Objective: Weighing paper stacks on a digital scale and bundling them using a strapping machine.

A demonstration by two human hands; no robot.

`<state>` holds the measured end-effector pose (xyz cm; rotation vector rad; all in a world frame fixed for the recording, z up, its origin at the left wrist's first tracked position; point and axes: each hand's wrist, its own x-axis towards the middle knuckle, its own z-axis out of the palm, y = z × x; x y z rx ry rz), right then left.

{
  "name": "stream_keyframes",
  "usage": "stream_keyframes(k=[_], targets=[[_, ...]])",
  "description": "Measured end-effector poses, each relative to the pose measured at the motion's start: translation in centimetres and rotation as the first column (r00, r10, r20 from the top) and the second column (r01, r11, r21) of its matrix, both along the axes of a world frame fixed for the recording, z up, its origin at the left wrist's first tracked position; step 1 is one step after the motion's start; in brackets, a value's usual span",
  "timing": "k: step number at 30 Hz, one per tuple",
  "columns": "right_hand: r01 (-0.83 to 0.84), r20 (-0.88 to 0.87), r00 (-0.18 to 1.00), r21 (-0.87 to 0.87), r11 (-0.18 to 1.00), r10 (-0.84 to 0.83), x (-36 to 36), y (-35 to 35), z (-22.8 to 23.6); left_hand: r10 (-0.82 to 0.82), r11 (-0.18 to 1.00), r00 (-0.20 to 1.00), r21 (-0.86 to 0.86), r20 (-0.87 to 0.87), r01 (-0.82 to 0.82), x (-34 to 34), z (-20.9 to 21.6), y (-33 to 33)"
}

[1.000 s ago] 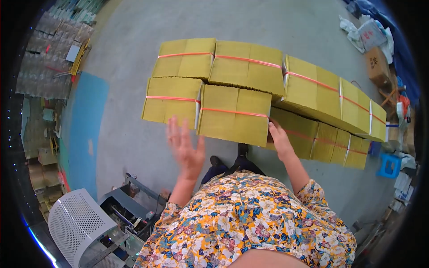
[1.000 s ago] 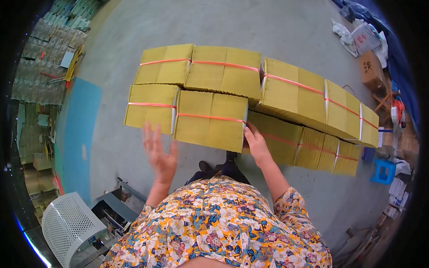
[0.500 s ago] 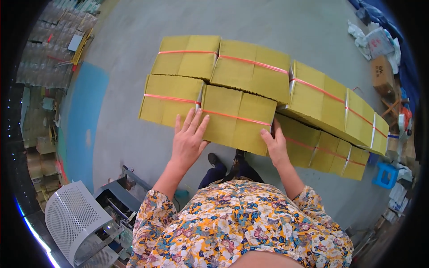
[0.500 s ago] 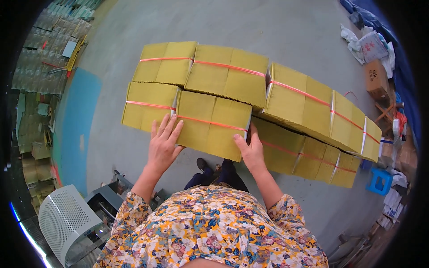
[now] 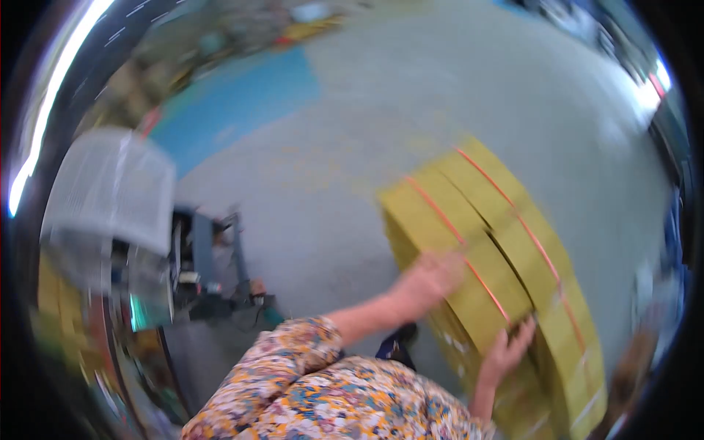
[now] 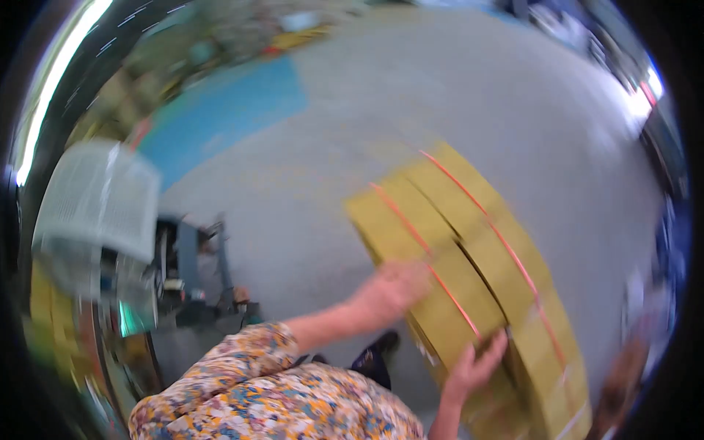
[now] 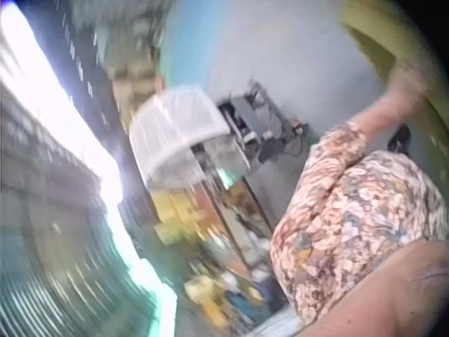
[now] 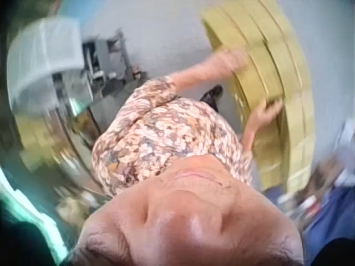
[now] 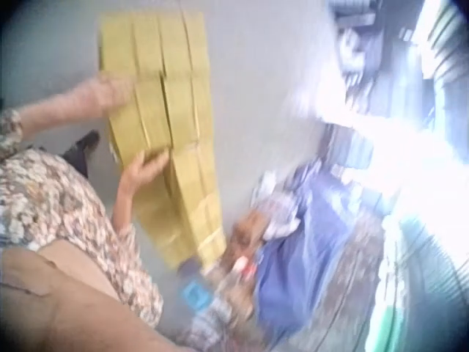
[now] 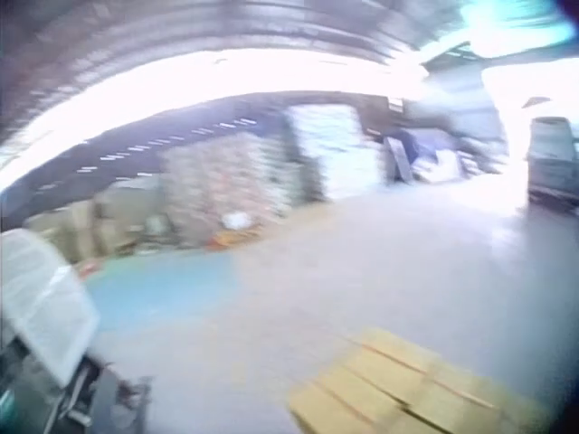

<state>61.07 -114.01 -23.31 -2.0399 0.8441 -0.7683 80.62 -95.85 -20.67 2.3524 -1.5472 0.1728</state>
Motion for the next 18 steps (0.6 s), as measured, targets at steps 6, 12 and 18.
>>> stream_keyframes(k=[6, 12, 18], targets=[[-0.537, 0.195, 0.839, 0.161, 0.828, 0.507, 3.0, 11.9, 5.1, 0.268, 0.959, 0.915, -0.009, -0.301, -0.284, -9.9, 1.3, 15.0], [-0.879, 0.254, 0.432, 0.333, 0.342, 0.865, 4.6, 32.0, 5.3, 0.736, 0.638, 0.496, 0.225, -0.461, -0.737, -24.0, 0.2, 38.4], [-0.784, 0.337, -0.043, 0.573, -0.241, 0.94, -1.2, 57.2, 5.6, 0.892, 0.082, -0.081, 0.335, -0.444, -0.939, -40.9, 1.0, 54.7]])
